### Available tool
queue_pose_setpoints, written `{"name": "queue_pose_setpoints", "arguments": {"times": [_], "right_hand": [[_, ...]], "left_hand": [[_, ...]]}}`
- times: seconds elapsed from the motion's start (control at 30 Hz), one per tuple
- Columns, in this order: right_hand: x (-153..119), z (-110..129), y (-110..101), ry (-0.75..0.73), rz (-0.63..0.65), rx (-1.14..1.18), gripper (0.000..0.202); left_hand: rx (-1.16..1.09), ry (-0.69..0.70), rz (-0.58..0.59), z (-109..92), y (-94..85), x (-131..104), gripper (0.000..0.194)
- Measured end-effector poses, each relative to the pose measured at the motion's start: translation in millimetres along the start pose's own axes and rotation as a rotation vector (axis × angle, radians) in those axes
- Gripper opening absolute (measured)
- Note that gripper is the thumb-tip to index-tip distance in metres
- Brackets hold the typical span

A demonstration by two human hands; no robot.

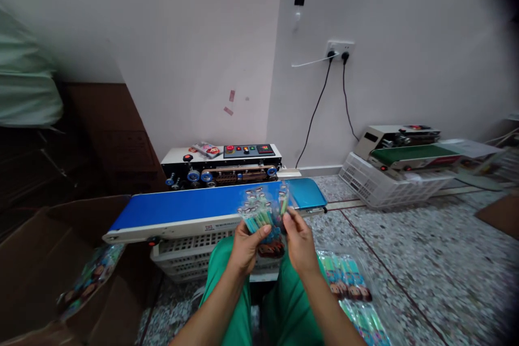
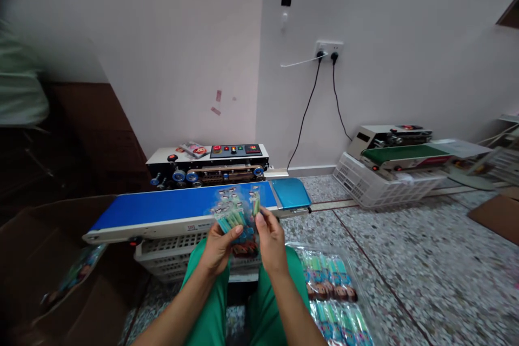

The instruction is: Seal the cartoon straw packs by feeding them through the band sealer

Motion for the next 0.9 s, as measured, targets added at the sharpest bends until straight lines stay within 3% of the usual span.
{"name": "queue_pose_setpoints", "arguments": {"times": [0.13, 0.43, 0.67, 0.8, 0.9], "right_hand": [[26.6, -17.4, -2.6, 0.122, -0.01, 0.108, 0.033], [92.7, -55.0, -12.8, 0.157, -0.042, 0.151, 0.033], [163.7, -92.4, -57.1, 0.118, -0.073, -0.254, 0.042], [180.3, -116.8, -66.7, 0.245, -0.004, -0.577, 0.043], [187.0, -127.7, -66.1, 0.246, 0.025, -0.831, 0.037]], "left_hand": [[0.007, 0.01, -0.025, -0.4, -2.9, 29.8, 0.037], [0.081, 0.004, -0.099, -14.6, -15.6, 93.2, 0.04], [0.111, 0.015, -0.118, -33.1, -16.7, 126.1, 0.039], [0.146, -0.023, -0.122, -23.0, -23.7, 133.5, 0.041], [0.126, -0.057, -0.139, -10.5, -30.7, 132.0, 0.043]]}}
Point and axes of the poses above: each hand's wrist, its own x-axis towards the middle knuckle, its own y-axis out of the palm, z = x × y, the point moved 5 cm from there along x, towards the middle knuckle, and after that the axes turned 8 degrees about -y, right-handed, at the moved point
